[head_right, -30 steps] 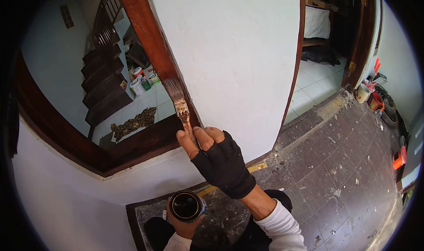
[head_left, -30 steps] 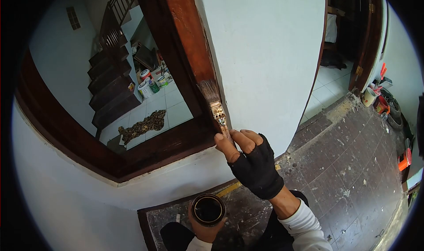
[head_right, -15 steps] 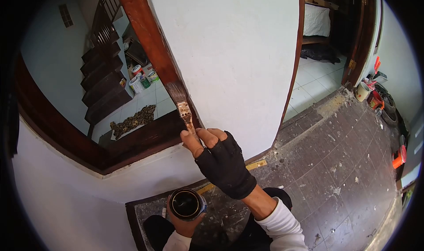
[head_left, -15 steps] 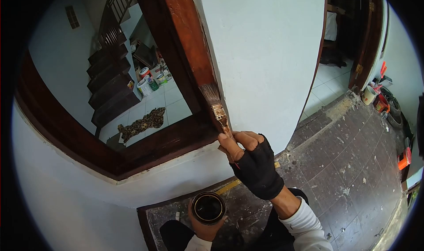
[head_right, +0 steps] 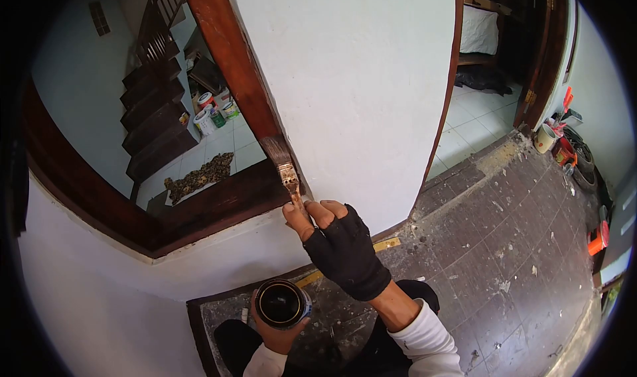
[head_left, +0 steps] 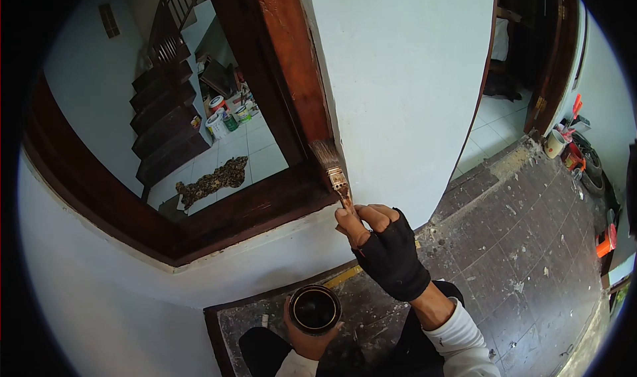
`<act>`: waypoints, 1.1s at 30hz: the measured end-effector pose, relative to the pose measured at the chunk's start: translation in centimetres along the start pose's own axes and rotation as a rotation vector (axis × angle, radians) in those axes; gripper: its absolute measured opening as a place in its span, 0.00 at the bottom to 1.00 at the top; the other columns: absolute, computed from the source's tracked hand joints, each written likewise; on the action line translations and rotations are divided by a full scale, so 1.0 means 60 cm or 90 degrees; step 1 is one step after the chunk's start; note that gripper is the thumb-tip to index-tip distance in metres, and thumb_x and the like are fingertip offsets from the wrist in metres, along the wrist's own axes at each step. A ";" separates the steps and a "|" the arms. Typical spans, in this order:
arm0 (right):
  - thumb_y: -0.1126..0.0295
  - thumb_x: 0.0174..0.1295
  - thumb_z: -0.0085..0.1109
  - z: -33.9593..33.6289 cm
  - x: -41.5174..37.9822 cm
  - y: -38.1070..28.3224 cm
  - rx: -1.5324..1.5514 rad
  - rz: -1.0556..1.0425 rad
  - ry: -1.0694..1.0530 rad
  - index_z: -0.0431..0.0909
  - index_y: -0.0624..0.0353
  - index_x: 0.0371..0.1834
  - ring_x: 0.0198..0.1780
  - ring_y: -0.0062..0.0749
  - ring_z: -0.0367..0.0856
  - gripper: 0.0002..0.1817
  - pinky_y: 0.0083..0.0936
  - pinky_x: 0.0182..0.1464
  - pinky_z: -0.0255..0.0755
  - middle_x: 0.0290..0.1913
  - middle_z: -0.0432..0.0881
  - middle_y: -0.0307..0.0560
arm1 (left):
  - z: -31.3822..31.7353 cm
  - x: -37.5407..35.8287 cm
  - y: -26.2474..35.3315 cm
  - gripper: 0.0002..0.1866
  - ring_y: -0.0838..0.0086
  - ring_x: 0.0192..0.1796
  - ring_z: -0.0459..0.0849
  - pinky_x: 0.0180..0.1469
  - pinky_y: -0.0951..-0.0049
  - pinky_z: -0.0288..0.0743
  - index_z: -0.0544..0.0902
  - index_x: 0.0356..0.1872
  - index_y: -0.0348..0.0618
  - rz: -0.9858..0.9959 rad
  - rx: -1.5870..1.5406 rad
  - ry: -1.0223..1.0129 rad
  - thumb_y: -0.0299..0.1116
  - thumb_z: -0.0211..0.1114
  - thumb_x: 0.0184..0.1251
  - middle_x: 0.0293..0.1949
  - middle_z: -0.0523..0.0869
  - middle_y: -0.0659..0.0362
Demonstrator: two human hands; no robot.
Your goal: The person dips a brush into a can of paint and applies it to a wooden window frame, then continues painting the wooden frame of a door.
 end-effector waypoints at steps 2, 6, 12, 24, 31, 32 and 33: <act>0.74 0.61 0.78 0.001 -0.003 0.000 -0.007 -0.001 -0.006 0.84 0.55 0.72 0.57 0.43 0.82 0.32 0.38 0.58 0.82 0.57 0.84 0.48 | 0.002 0.002 0.004 0.73 0.53 0.80 0.76 0.85 0.50 0.66 0.44 0.87 0.36 0.007 0.010 -0.009 0.35 0.94 0.50 0.77 0.72 0.42; 0.74 0.62 0.77 0.004 -0.012 0.002 -0.013 -0.008 -0.005 0.83 0.55 0.72 0.56 0.44 0.83 0.32 0.38 0.57 0.82 0.56 0.84 0.48 | 0.003 0.004 0.018 0.73 0.53 0.80 0.76 0.85 0.50 0.68 0.44 0.87 0.36 -0.017 -0.004 -0.013 0.35 0.94 0.50 0.77 0.72 0.42; 0.74 0.62 0.78 0.007 -0.019 -0.003 -0.009 0.005 -0.011 0.83 0.55 0.71 0.55 0.43 0.83 0.31 0.38 0.56 0.82 0.56 0.84 0.47 | 0.006 0.008 0.026 0.72 0.54 0.80 0.76 0.84 0.50 0.70 0.44 0.86 0.37 -0.040 -0.031 -0.023 0.34 0.94 0.50 0.77 0.72 0.42; 0.74 0.59 0.86 0.013 -0.049 -0.007 -0.013 0.025 -0.034 0.83 0.49 0.70 0.52 0.38 0.84 0.34 0.34 0.52 0.80 0.53 0.81 0.41 | 0.008 0.005 0.019 0.73 0.54 0.78 0.78 0.83 0.50 0.70 0.43 0.87 0.39 -0.036 -0.049 -0.013 0.33 0.94 0.49 0.76 0.74 0.43; 0.74 0.62 0.80 -0.026 -0.080 -0.032 0.018 0.005 -0.050 0.83 0.51 0.71 0.53 0.42 0.83 0.31 0.38 0.55 0.82 0.55 0.82 0.45 | 0.021 -0.012 -0.023 0.71 0.56 0.78 0.77 0.82 0.53 0.70 0.50 0.86 0.36 -0.061 -0.071 -0.007 0.30 0.95 0.45 0.76 0.74 0.44; 0.76 0.59 0.82 -0.046 -0.084 -0.036 0.062 0.025 -0.080 0.83 0.50 0.70 0.53 0.43 0.84 0.33 0.39 0.55 0.83 0.54 0.83 0.45 | 0.027 -0.011 -0.029 0.70 0.56 0.77 0.78 0.80 0.55 0.72 0.51 0.85 0.36 -0.069 -0.090 -0.012 0.31 0.96 0.44 0.75 0.75 0.44; 0.76 0.59 0.82 -0.065 -0.101 -0.047 0.071 0.043 -0.109 0.83 0.50 0.70 0.53 0.43 0.84 0.33 0.39 0.55 0.83 0.54 0.83 0.45 | 0.032 -0.013 -0.031 0.67 0.58 0.76 0.79 0.79 0.57 0.74 0.56 0.83 0.37 -0.075 -0.074 0.004 0.30 0.95 0.44 0.73 0.77 0.45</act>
Point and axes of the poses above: each hand's wrist, its own x-axis towards the middle knuckle, its own z-axis out of the palm, y = z × x, the point moved 4 cm from there along x, towards the middle knuckle
